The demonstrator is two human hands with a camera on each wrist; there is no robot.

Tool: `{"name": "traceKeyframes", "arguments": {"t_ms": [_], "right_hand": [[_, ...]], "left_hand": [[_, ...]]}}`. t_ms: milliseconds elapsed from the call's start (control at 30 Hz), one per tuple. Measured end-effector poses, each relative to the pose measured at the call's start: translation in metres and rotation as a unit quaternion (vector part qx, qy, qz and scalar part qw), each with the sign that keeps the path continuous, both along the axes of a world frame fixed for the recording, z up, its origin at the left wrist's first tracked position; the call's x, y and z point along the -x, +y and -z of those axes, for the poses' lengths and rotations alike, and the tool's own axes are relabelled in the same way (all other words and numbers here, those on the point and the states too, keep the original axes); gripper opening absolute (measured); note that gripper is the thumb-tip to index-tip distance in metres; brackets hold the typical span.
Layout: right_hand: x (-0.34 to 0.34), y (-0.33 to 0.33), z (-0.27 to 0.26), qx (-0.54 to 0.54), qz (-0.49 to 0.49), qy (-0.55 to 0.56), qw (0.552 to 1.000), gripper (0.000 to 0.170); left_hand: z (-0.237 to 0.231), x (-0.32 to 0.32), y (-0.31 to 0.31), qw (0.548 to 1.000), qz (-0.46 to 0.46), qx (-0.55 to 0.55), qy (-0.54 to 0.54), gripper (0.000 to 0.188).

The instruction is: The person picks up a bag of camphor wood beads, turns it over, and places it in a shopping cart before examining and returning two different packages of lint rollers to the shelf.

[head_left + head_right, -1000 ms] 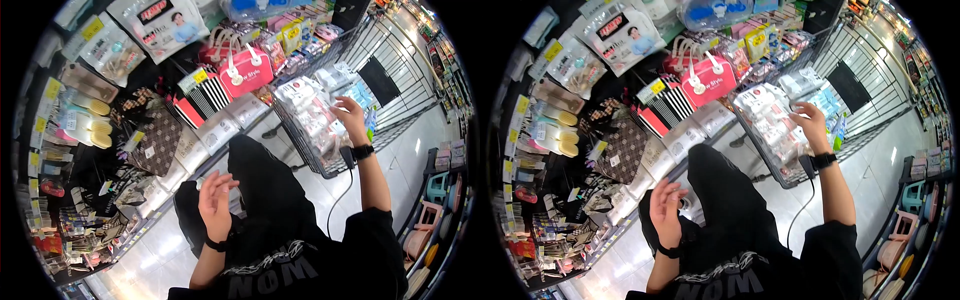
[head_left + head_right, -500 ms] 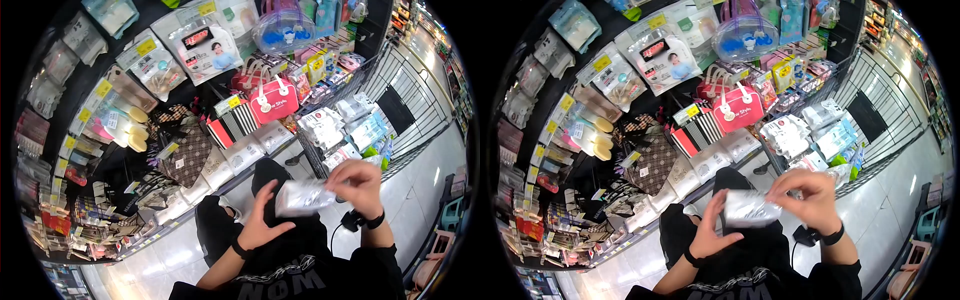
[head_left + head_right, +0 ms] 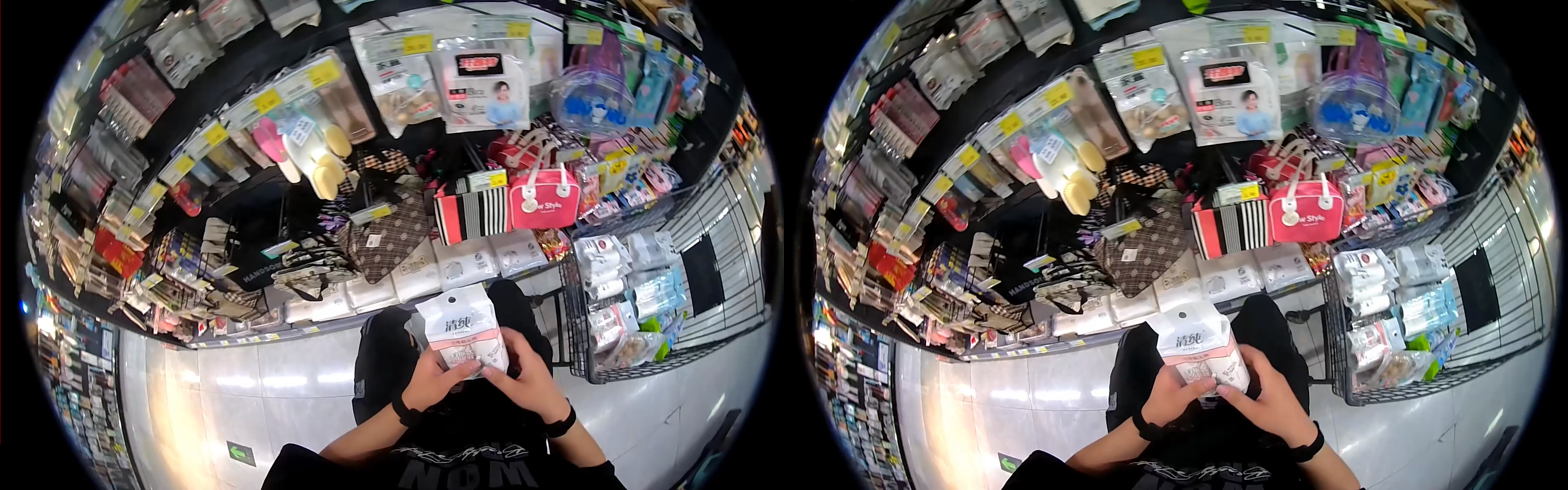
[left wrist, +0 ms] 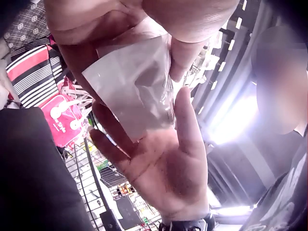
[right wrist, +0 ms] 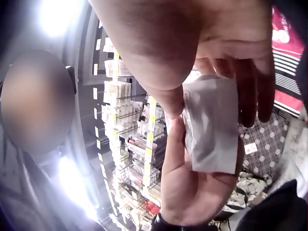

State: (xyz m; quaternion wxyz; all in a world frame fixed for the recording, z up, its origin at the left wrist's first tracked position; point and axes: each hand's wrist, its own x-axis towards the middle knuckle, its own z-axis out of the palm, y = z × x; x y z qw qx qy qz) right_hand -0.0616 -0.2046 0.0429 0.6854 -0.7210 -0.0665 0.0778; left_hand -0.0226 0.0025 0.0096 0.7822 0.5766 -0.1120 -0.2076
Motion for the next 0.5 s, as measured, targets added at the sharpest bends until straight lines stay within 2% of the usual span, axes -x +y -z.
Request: {"name": "traceKeyframes", "arguments": {"t_ms": [67,167,200,300,367,500], "right_hand": [[0.002,0.01,-0.001,0.004,0.003,0.031,0.999,0.065],[0.001,0.021,0.017,-0.002,0.037,-0.023,0.999,0.064],[0.0,0.022,0.008,0.025,0.032,-0.01,0.999,0.062],[0.0,0.023,0.001,0.012,0.019,0.004,1.0,0.06],[0.001,0.022,-0.004,0.013,0.001,0.02,1.0,0.059],[0.005,0.023,0.004,-0.057,-0.001,0.024,0.998,0.058]], "left_hand": [[0.006,0.005,0.008,0.999,-0.006,-0.016,0.05,0.043],[0.01,0.003,0.017,0.995,-0.014,-0.055,0.08,0.04],[0.007,0.006,0.019,0.994,-0.014,-0.066,0.081,0.041],[0.01,0.007,0.022,0.996,-0.012,-0.002,0.09,0.043],[0.011,0.006,0.022,0.996,-0.011,-0.006,0.087,0.044],[0.013,0.009,0.022,0.998,-0.015,-0.007,0.052,0.042]]}}
